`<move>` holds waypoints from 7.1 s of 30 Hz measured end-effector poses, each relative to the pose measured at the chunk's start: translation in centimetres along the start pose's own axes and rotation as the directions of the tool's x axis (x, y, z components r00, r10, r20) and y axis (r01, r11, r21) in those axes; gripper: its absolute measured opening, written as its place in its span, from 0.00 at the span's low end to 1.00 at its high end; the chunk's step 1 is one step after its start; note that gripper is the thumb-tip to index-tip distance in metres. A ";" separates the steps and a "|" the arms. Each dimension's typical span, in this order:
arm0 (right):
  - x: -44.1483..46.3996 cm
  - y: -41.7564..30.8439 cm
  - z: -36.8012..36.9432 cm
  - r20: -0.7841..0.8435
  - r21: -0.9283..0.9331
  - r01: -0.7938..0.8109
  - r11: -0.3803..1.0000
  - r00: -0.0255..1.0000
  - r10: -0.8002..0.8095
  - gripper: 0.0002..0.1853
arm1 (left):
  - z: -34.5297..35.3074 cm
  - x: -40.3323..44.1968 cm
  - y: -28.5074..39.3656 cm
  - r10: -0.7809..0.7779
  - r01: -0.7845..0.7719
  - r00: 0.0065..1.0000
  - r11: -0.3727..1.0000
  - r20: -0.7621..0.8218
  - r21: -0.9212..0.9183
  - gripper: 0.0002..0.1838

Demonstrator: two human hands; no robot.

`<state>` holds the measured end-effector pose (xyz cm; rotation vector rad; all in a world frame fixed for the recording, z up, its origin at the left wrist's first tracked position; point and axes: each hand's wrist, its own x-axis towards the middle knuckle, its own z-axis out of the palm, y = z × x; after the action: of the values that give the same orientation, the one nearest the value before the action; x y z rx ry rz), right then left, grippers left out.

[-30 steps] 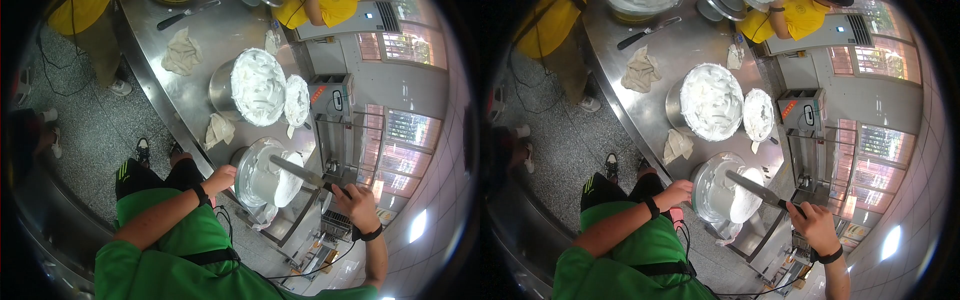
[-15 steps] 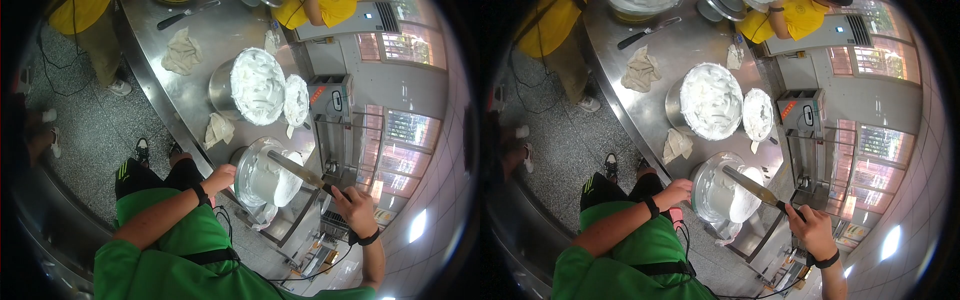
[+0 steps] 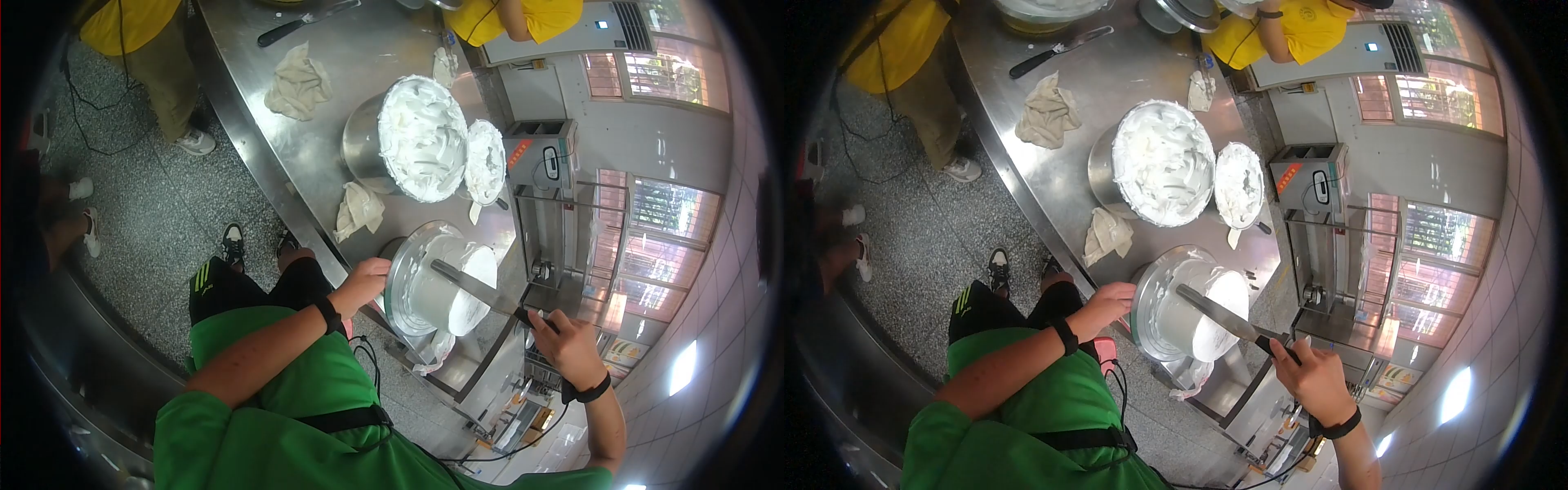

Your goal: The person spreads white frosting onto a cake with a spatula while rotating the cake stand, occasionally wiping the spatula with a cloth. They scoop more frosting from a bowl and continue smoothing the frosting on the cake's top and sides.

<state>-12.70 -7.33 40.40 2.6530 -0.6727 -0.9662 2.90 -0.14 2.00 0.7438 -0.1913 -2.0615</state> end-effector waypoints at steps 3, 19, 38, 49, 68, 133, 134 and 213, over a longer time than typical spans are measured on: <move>-0.1 -0.3 -0.3 0.025 0.029 0.006 1.000 1.000 -0.007 0.21 | 0.1 -0.4 0.7 0.001 -0.001 1.000 1.000 0.030 -0.004 0.23; 0.8 -0.8 -1.9 0.110 0.211 -0.062 0.976 0.993 0.039 0.17 | -0.5 0.4 -0.7 0.041 -0.041 0.999 0.999 0.010 0.023 0.21; 3.2 -0.8 -1.2 0.120 0.136 0.025 0.990 0.992 -0.042 0.18 | -0.3 0.9 -0.8 0.025 -0.025 1.000 1.000 0.015 0.005 0.21; 3.6 -0.3 -2.0 0.055 -0.070 0.145 0.987 0.988 -0.141 0.24 | -0.9 1.7 -2.1 0.072 -0.071 0.997 0.996 0.013 -0.047 0.19; 0.3 -6.2 -0.6 -0.049 0.796 -0.279 0.536 0.854 0.517 0.21 | -3.7 0.9 -1.6 0.028 -0.043 0.997 0.978 0.076 0.204 0.21; 14.0 -29.0 26.2 0.375 0.502 0.226 -0.835 0.813 0.446 0.18 | -6.1 1.7 2.2 0.073 -0.002 0.956 0.970 -0.283 0.242 0.08; 14.0 -29.4 26.5 0.357 0.461 0.237 -0.855 0.833 0.423 0.18 | -5.9 1.6 2.2 0.071 -0.001 0.956 0.970 -0.284 0.242 0.08; 2.0 2.7 -5.3 -0.014 0.245 -0.402 0.882 0.908 0.418 0.22 | -4.8 3.2 -9.1 -0.226 -0.079 0.856 0.832 0.464 0.550 0.07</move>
<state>-8.76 -10.30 44.25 2.5539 -1.3432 -0.7095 -2.12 3.20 -6.89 0.5085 -1.1262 -2.2660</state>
